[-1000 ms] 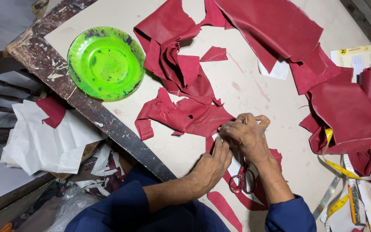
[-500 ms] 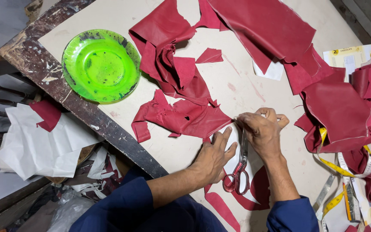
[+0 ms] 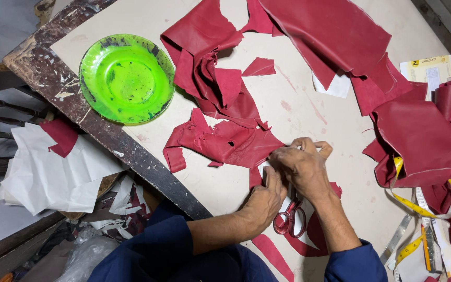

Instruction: The person cuts red leather pieces with scissors along chalk-marked lines on a work table, trimming away excess material. They set the scissors down, move scraps aside, position white paper patterns on the leather, and continue cutting and separating cut pieces from the scrap pile.

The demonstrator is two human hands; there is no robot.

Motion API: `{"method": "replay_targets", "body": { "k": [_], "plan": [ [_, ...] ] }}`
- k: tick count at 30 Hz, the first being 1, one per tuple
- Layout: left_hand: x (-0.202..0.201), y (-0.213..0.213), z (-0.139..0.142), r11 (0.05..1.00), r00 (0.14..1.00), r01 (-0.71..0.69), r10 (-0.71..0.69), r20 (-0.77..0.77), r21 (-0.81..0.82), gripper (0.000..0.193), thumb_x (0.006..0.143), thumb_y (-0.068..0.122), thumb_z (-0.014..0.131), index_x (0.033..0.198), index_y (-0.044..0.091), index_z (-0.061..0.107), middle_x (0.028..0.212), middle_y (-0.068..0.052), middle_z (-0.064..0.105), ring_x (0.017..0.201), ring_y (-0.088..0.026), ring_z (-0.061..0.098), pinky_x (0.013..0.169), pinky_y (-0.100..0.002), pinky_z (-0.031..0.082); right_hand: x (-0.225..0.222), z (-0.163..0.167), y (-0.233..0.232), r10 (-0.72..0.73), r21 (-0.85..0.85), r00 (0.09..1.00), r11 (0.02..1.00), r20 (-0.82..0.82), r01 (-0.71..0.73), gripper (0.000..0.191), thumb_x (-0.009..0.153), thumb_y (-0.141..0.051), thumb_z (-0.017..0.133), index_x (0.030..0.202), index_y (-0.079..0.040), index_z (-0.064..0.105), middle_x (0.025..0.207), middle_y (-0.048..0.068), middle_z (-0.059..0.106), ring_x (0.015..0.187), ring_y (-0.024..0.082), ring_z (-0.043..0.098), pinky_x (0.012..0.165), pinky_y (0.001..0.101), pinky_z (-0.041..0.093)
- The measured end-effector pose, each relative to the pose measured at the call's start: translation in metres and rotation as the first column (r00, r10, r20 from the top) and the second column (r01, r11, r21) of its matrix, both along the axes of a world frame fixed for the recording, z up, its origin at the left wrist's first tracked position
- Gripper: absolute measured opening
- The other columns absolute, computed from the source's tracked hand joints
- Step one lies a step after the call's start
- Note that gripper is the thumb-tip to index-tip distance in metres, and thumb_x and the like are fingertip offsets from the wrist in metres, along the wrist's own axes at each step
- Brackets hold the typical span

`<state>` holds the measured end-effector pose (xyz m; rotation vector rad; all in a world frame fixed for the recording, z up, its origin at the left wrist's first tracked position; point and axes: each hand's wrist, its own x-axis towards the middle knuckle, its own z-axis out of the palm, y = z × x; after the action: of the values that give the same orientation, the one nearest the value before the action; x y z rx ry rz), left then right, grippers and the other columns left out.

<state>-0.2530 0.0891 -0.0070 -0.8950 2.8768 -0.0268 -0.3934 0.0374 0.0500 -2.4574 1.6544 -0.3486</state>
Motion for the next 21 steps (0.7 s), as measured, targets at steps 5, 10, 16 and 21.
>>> {"method": "replay_targets", "body": {
  "k": [5,10,16,21],
  "plan": [
    [-0.011,0.011,-0.023,0.992,0.991,0.096,-0.102,0.083,0.078,0.046,0.1,0.028,0.058,0.129,-0.007,0.063,0.119,-0.023,0.065,0.133,-0.057,0.048,0.04,-0.03,0.05,0.015,-0.011,0.0,0.088,0.012,0.995,0.996,0.039,-0.089,0.018,0.079,-0.015,0.078,0.095,-0.023,0.08,0.098,-0.01,0.076,0.095,0.016,0.057,0.09,0.0459,0.025],
    [-0.017,0.018,-0.035,0.997,0.993,0.077,-0.078,0.086,0.014,0.051,0.093,0.032,0.06,0.128,-0.004,0.061,0.123,-0.025,0.064,0.125,-0.05,0.051,0.032,-0.028,0.049,0.017,-0.014,-0.001,0.167,-0.034,0.986,0.986,0.021,-0.166,0.019,0.078,-0.016,0.079,0.096,-0.022,0.081,0.093,-0.01,0.075,0.091,0.016,0.056,0.088,0.0454,0.027],
    [-0.013,0.015,-0.024,0.992,0.989,0.093,-0.102,0.106,0.088,0.044,0.101,0.027,0.058,0.132,-0.005,0.062,0.122,-0.021,0.065,0.136,-0.054,0.049,0.039,-0.032,0.05,0.025,0.003,0.001,0.137,-0.151,0.984,0.977,-0.114,-0.154,0.021,0.074,-0.015,0.081,0.093,-0.022,0.08,0.098,-0.008,0.076,0.092,0.017,0.058,0.089,0.0484,0.027],
    [0.006,-0.003,0.0,1.0,0.996,0.004,-0.006,-0.091,-0.02,0.065,0.087,0.025,0.061,0.144,-0.003,0.048,0.149,-0.029,0.045,0.121,-0.044,0.051,0.048,-0.025,0.058,-0.007,0.021,0.04,-0.211,-0.3,0.974,0.927,0.083,0.227,0.027,0.078,-0.003,0.082,0.103,-0.012,0.076,0.099,-0.002,0.074,0.094,0.017,0.061,0.086,0.0378,0.036]
  ]
}}
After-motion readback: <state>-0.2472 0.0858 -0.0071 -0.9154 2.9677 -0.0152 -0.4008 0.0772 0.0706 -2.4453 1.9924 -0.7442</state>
